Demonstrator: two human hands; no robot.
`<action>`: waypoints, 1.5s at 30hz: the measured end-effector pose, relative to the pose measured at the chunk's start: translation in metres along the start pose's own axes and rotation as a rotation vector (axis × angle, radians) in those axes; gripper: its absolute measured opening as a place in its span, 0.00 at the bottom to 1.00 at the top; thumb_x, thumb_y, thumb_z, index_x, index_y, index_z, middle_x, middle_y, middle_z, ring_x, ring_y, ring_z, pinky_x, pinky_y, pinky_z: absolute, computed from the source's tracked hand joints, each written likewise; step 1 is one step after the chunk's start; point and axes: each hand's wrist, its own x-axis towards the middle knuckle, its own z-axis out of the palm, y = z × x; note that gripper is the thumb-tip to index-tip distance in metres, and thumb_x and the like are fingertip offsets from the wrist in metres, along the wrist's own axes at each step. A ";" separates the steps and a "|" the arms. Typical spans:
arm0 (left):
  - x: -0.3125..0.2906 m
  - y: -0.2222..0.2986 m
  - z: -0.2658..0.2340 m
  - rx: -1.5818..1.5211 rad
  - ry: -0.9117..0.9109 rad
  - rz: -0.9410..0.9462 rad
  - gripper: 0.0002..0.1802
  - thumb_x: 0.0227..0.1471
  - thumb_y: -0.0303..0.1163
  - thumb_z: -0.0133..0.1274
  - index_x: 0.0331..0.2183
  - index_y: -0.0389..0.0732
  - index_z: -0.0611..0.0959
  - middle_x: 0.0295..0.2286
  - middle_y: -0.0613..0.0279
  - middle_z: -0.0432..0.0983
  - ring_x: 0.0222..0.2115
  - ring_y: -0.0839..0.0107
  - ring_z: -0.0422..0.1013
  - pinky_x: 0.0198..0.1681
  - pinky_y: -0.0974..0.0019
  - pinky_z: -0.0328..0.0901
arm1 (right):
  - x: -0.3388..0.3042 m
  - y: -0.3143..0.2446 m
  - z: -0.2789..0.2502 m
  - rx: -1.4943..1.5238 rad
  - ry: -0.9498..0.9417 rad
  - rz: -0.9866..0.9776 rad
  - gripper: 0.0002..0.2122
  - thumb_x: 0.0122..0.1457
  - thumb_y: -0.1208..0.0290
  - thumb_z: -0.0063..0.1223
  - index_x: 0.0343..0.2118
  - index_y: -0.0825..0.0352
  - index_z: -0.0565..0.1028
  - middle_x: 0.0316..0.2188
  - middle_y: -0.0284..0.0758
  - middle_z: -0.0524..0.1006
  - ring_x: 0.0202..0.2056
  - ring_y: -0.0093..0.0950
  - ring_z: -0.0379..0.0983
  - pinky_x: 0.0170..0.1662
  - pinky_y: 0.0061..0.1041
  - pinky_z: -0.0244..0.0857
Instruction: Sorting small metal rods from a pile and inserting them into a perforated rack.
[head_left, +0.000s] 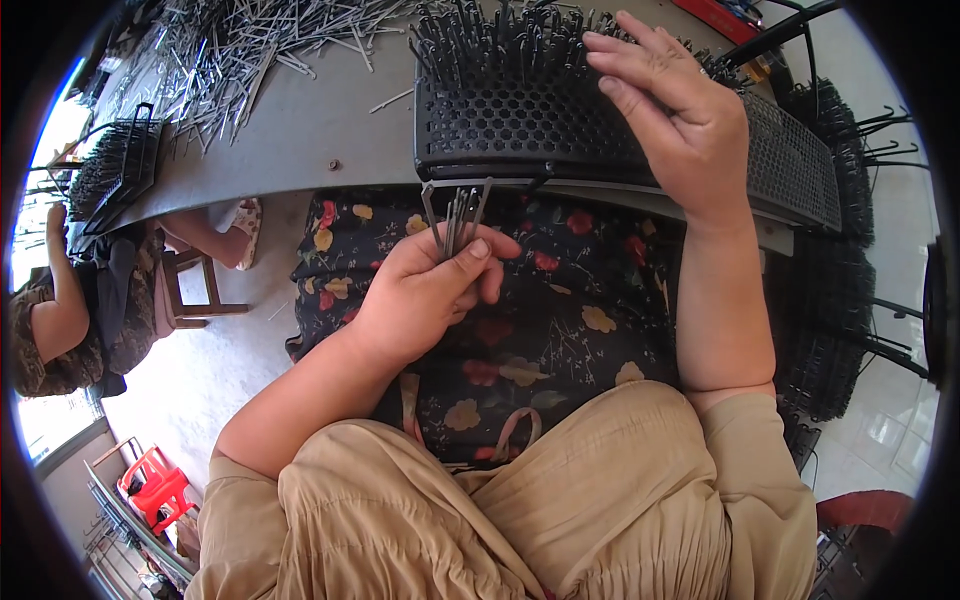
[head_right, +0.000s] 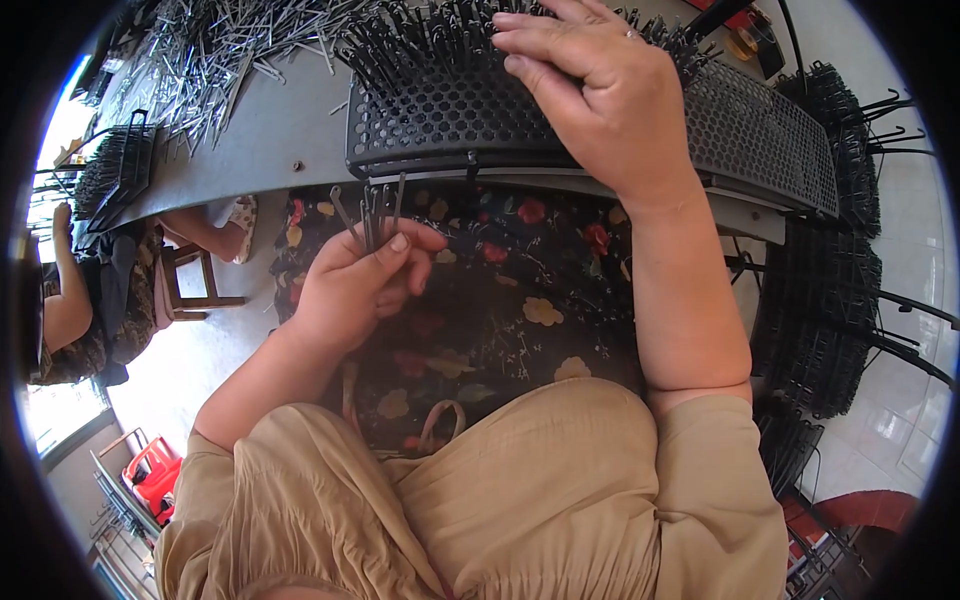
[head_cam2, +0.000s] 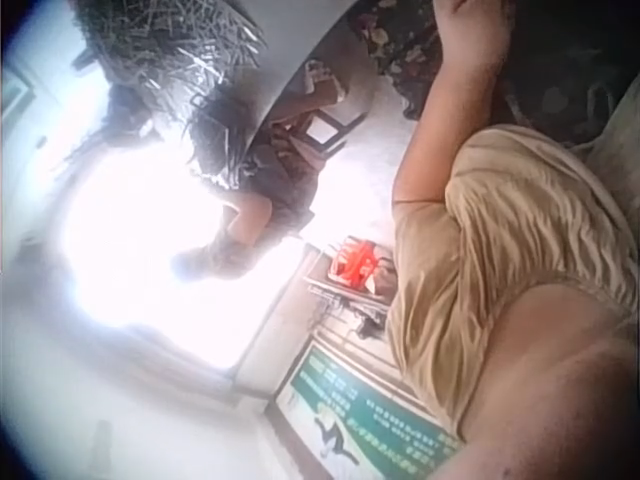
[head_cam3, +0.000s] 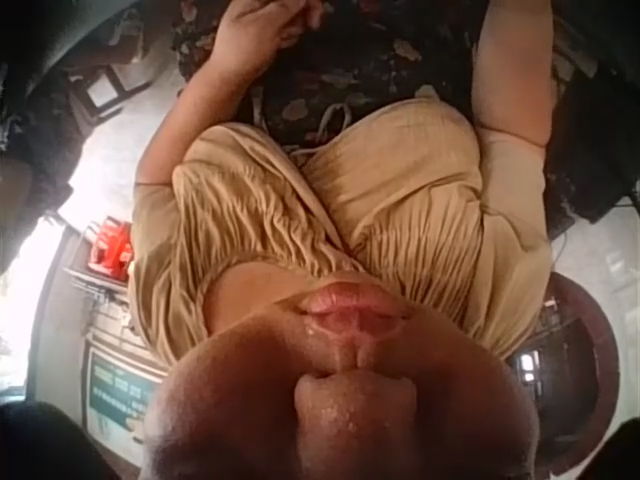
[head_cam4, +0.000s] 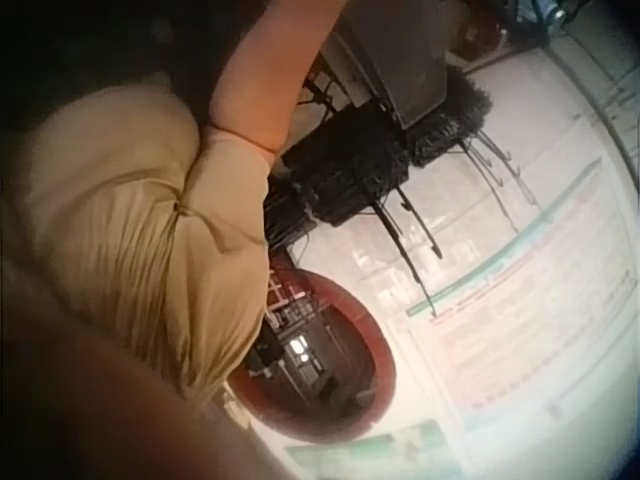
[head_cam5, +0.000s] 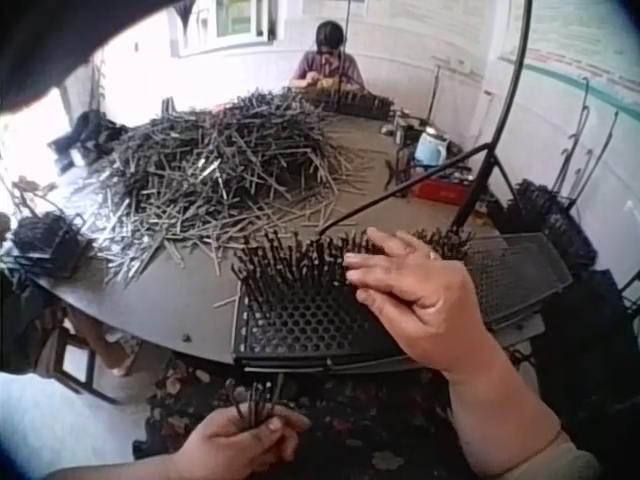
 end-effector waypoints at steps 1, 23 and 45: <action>0.000 0.000 0.001 -0.011 -0.031 -0.006 0.13 0.63 0.32 0.42 0.43 0.37 0.78 0.24 0.70 0.71 0.18 0.87 0.56 0.20 0.81 0.51 | -0.002 0.000 0.001 0.050 -0.009 -0.011 0.09 0.48 0.82 0.61 0.34 0.69 0.81 0.36 0.41 0.81 0.51 0.43 0.72 0.59 0.45 0.57; -0.007 -0.007 0.020 -0.013 0.018 0.181 0.08 0.63 0.31 0.42 0.38 0.40 0.76 0.24 0.70 0.70 0.19 0.86 0.56 0.21 0.80 0.53 | -0.059 -0.042 0.035 1.066 -0.144 0.603 0.11 0.56 0.82 0.55 0.43 0.73 0.73 0.32 0.38 0.79 0.34 0.23 0.77 0.35 0.19 0.72; 0.000 -0.010 0.019 0.073 0.100 -0.019 0.09 0.62 0.28 0.43 0.41 0.39 0.76 0.24 0.70 0.69 0.16 0.87 0.54 0.16 0.81 0.49 | -0.033 0.059 -0.033 0.629 0.481 0.195 0.08 0.59 0.82 0.51 0.41 0.73 0.71 0.34 0.45 0.79 0.36 0.31 0.79 0.35 0.23 0.75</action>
